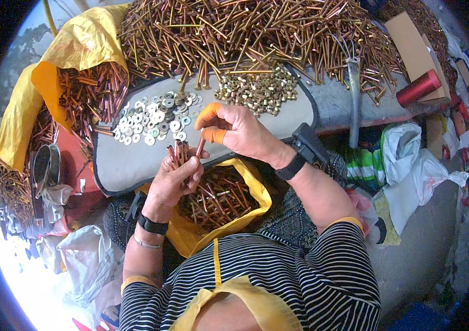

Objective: The recorder is sorting and assembling copper tubes with metal washers and caps on a fabrication table.

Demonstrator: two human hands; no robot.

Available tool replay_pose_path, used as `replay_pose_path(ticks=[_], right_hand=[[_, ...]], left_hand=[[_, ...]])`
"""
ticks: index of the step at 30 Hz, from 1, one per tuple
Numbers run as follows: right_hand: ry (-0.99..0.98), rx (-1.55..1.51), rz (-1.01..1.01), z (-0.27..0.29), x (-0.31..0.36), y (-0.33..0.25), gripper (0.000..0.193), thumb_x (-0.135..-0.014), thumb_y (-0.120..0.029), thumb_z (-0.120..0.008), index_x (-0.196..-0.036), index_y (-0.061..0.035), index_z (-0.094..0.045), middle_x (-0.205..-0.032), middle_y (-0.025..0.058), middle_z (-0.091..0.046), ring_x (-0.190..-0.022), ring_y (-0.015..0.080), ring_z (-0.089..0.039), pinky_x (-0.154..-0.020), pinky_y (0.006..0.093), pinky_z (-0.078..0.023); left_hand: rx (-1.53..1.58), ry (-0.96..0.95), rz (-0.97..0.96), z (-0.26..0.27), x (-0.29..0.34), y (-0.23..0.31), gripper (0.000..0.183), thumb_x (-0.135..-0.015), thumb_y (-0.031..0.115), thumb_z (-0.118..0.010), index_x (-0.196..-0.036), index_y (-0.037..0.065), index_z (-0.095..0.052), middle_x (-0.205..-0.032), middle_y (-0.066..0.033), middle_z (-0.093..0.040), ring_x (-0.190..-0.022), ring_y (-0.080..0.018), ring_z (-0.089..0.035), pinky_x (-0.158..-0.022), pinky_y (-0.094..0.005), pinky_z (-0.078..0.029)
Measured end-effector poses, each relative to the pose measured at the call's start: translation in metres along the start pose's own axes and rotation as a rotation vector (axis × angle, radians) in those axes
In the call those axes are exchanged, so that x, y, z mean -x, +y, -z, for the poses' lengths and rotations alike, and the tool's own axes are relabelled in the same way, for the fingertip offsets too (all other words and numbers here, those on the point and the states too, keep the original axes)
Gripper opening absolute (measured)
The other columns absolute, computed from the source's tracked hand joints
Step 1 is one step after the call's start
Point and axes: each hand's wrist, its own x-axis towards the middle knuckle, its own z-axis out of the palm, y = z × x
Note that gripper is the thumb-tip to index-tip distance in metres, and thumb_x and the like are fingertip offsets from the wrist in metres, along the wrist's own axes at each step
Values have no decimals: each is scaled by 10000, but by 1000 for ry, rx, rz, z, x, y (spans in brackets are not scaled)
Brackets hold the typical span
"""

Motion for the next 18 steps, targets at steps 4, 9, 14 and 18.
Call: replay_pose_path(ticks=[4, 9, 14, 18], right_hand=[[-71, 56, 56, 6, 6, -4, 127, -838, 15, -612, -957, -25, -591, -873, -5, -606, -820, 67, -571, -747, 226, -473], [-65, 387, 186, 6, 5, -14, 51, -820, 8, -638, -864, -4, -616, -840, 46, -618, -791, 91, -578, -714, 235, -464], [115, 567, 156, -4, 11, 4, 209, -848, -194, -661, -811, 4, -605, -675, 62, -598, -599, 127, -565, -540, 276, -439], [143, 927, 118, -7, 7, 21, 314, -857, -288, -644, -755, 4, -588, -568, 68, -502, -544, 130, -531, -485, 319, -401]], left_hand=[[242, -179, 60, 7, 0, -3, 279, -912, 234, -597, -1082, 14, -585, -646, 35, -489, -505, -36, -401, -417, -175, -281], [-2, -129, 15, 8, 2, 7, 238, -909, 187, -596, -1075, 17, -593, -643, 45, -487, -511, -26, -399, -439, -177, -283], [-751, 127, -430, 2, 2, -4, 209, -863, 32, -590, -1072, 40, -590, -655, -43, -540, -544, -103, -507, -494, -251, -398], [-1114, 298, -725, -3, 0, -13, 211, -844, -3, -601, -1049, 47, -590, -687, -70, -534, -611, -108, -511, -546, -276, -433]])
